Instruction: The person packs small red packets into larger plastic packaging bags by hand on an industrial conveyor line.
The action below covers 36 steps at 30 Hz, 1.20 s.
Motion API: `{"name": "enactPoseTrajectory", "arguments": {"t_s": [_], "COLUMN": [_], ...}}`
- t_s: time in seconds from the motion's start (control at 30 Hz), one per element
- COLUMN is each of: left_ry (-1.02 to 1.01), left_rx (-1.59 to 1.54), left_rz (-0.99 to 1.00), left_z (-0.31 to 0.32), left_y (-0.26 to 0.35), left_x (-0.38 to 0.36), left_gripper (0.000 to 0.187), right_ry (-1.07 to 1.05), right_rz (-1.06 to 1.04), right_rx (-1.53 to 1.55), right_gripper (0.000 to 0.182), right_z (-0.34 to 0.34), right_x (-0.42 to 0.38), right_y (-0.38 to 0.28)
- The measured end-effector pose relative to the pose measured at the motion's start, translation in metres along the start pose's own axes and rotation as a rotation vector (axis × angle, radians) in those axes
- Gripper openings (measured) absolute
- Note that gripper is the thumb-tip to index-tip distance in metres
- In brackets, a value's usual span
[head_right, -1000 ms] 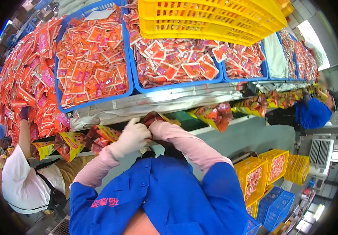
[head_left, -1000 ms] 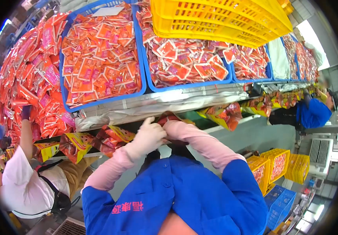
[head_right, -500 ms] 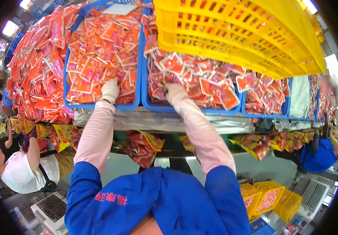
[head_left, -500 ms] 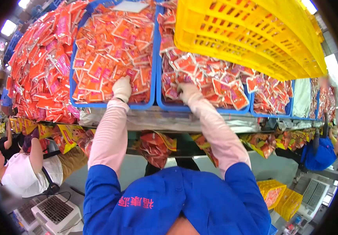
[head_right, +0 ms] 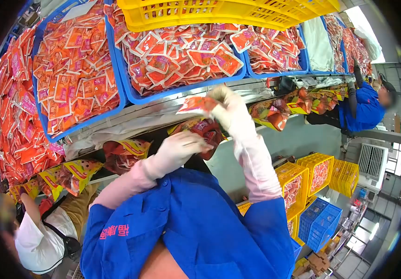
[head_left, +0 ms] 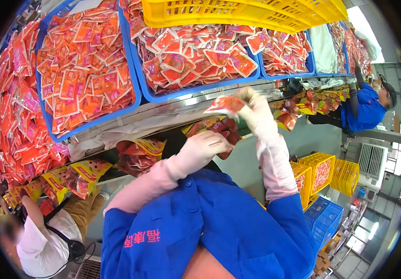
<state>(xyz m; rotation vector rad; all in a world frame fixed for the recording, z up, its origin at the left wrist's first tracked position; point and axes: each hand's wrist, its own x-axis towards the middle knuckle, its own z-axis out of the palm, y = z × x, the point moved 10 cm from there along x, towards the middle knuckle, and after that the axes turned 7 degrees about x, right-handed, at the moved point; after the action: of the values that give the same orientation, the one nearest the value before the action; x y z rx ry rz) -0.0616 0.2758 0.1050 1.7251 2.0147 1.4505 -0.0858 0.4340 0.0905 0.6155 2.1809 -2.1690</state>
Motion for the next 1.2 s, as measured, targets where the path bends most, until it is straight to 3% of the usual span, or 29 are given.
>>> {"name": "enactPoseTrajectory", "arguments": {"t_s": [0.07, 0.13, 0.17, 0.2, 0.27, 0.4, 0.47, 0.53, 0.57, 0.6, 0.63, 0.67, 0.7, 0.8, 0.87, 0.9, 0.93, 1.0, 1.07, 1.13, 1.2], "left_ry": [-0.227, -0.521, -0.511, -0.560, -0.401, -0.394, -0.367, -0.429, -0.426, -0.420, -0.411, -0.302, -0.196, 0.115, 0.321, 0.401, 0.483, 0.550, 0.847, 0.870, 0.892], "left_rx": [0.503, 0.528, 0.531, 0.651, 0.657, 0.648, 0.593, 0.616, 0.624, 0.631, 0.582, 0.507, 0.503, 0.596, 0.647, 0.657, 0.640, 0.619, 0.299, 0.189, 0.077], "left_rz": [0.003, -0.104, -0.105, -0.032, 0.061, 0.090, 0.069, 0.036, 0.013, -0.011, -0.118, -0.187, -0.261, -0.458, -0.562, -0.497, -0.431, -0.373, -0.223, -0.233, -0.224], "left_z": [0.052, 0.064, 0.045, 0.036, 0.024, 0.019, 0.015, 0.011, 0.000, -0.012, -0.026, -0.052, -0.079, -0.153, -0.198, -0.215, -0.230, -0.239, -0.265, -0.267, -0.279], "left_y": [-0.025, -0.042, -0.037, -0.036, -0.039, -0.032, -0.027, -0.028, -0.028, -0.027, -0.034, -0.034, -0.037, -0.075, -0.103, -0.116, -0.116, -0.132, -0.147, -0.151, -0.153], "left_x": [-0.017, -0.043, -0.048, -0.057, -0.072, -0.079, -0.088, -0.094, -0.093, -0.092, -0.091, -0.082, -0.068, -0.034, 0.000, 0.024, 0.056, 0.116, 0.146, 0.153, 0.165], "left_gripper": [0.026, 0.036, 0.043, 0.028, 0.011, 0.007, 0.008, 0.006, 0.006, 0.006, 0.010, 0.018, 0.022, 0.041, 0.065, 0.080, 0.084, 0.089, 0.083, 0.076, 0.069], "right_ry": [0.073, -0.024, -0.077, -0.132, -0.478, -0.840, -0.727, -0.663, -0.653, -0.992, -0.889, -0.575, -0.238, 0.316, 0.181, 0.327, 0.566, 0.732, 0.654, 0.564, 0.223], "right_rz": [0.106, -0.198, -0.358, -0.523, -0.230, 0.062, -0.063, -0.087, -0.100, 0.205, -0.066, -0.020, -0.333, -0.615, -0.438, -0.682, -0.820, -0.833, -0.812, -0.783, -0.486], "right_rx": [-0.057, -0.505, -0.683, -0.857, -1.225, -1.293, -1.446, -1.333, -1.332, -1.086, -0.824, -0.606, -0.560, -1.102, -0.861, -0.874, -0.910, -0.947, -0.889, -0.845, -1.212], "right_gripper": [0.014, 0.013, 0.013, 0.012, 0.017, 0.019, 0.025, 0.030, 0.030, 0.029, 0.035, 0.035, 0.032, 0.054, 0.079, 0.089, 0.085, 0.082, 0.077, 0.072, 0.061], "right_z": [0.007, 0.025, 0.037, 0.052, 0.097, 0.159, 0.189, 0.205, 0.197, 0.187, 0.175, 0.134, 0.085, 0.030, 0.043, 0.064, 0.066, 0.067, 0.054, 0.045, 0.058], "right_x": [-0.026, -0.043, -0.050, -0.058, -0.056, -0.039, 0.003, 0.015, 0.020, -0.006, 0.016, 0.043, 0.094, 0.207, 0.279, 0.269, 0.251, 0.257, 0.294, 0.292, 0.269], "right_y": [0.020, 0.011, 0.013, 0.018, 0.060, 0.187, 0.219, 0.249, 0.169, 0.113, 0.063, 0.004, -0.011, -0.036, -0.013, -0.038, -0.063, -0.071, -0.046, -0.031, -0.011]}}
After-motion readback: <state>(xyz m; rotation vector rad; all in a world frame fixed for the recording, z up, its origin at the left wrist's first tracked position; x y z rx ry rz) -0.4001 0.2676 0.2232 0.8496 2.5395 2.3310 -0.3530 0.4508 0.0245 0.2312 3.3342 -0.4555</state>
